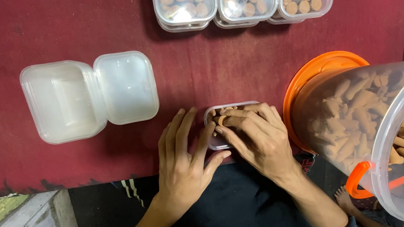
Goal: The person sorts small, cone-shaped clay pieces from a large transparent bucket into smaller rectangular plastic containers. They pick up the pieces by hand and place them into the containers, occasionally adjusting the arrangement inside.
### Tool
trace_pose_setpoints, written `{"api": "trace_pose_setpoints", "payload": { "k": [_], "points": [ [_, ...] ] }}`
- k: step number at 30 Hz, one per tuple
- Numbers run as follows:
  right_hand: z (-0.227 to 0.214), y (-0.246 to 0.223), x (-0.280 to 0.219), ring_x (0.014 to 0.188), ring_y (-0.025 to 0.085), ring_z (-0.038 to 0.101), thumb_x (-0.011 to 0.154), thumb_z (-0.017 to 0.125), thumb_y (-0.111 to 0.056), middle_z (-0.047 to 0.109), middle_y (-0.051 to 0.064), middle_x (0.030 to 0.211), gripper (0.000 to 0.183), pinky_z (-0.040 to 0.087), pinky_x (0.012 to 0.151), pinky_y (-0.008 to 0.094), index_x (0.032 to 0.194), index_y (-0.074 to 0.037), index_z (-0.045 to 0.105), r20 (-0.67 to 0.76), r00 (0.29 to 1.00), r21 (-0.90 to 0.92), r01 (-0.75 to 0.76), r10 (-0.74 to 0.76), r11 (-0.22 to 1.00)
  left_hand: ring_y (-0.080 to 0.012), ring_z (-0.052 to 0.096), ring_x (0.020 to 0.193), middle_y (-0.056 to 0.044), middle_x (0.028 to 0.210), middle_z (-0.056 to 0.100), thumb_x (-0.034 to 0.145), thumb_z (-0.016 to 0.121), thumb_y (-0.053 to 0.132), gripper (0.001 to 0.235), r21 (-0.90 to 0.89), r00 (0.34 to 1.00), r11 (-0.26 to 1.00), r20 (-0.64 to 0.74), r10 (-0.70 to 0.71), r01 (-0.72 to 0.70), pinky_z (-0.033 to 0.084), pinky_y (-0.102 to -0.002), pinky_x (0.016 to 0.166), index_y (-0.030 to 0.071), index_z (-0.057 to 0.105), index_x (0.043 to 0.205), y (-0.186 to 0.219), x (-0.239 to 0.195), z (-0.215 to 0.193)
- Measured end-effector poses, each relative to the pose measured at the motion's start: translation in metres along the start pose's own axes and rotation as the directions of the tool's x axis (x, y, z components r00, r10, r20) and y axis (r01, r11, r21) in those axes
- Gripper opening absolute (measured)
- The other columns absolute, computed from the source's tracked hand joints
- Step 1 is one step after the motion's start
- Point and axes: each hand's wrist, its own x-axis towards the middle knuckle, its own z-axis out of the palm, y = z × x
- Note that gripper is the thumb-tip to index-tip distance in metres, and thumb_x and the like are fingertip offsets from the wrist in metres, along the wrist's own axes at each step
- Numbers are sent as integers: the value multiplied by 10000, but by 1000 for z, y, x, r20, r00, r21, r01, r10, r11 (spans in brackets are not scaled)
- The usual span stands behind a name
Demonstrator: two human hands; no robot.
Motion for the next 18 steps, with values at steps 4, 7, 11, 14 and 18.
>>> {"api": "trace_pose_setpoints", "payload": {
  "k": [4,7,11,14,18],
  "points": [
    [-7,-5,6,864,223,588,967,770,-156,755,57,1052,127,405,715,329,965,-53,696,95,993,-91,80,-71,993,-391,547,1357,-200,1459,503,965,737,492,552,-77,994,997,111,-15,24,522,-546,1105,105,614,1339,-2,-5,-9],
    [-6,-5,5,858,238,580,958,781,-151,745,54,1042,131,407,718,348,974,-50,700,109,990,-98,95,-85,991,-390,559,1340,-199,1452,513,980,733,441,502,-105,995,994,101,-15,25,527,-524,1084,91,623,1322,-2,-5,-10],
    [-6,-3,2,941,272,587,965,765,-149,665,132,1143,178,487,809,386,1091,-35,715,124,988,-82,100,-90,992,-383,553,1347,-196,1451,519,980,753,381,473,-144,995,989,102,-23,38,514,-511,1107,92,619,1330,-2,-5,-10],
    [-7,0,0,959,281,566,969,751,-161,614,157,1192,193,499,810,389,1118,-46,710,136,988,-102,85,-71,991,-389,546,1355,-198,1455,516,974,767,356,466,-170,994,985,106,-17,35,513,-517,1111,94,611,1327,-1,-5,-9],
    [-10,1,-1,902,269,517,966,737,-186,604,156,1218,207,488,785,389,1136,-68,721,153,988,-99,47,-31,994,-388,530,1369,-192,1463,510,940,824,332,515,-182,992,983,123,-8,31,511,-516,1115,95,603,1340,0,-5,-8]
  ]
}}
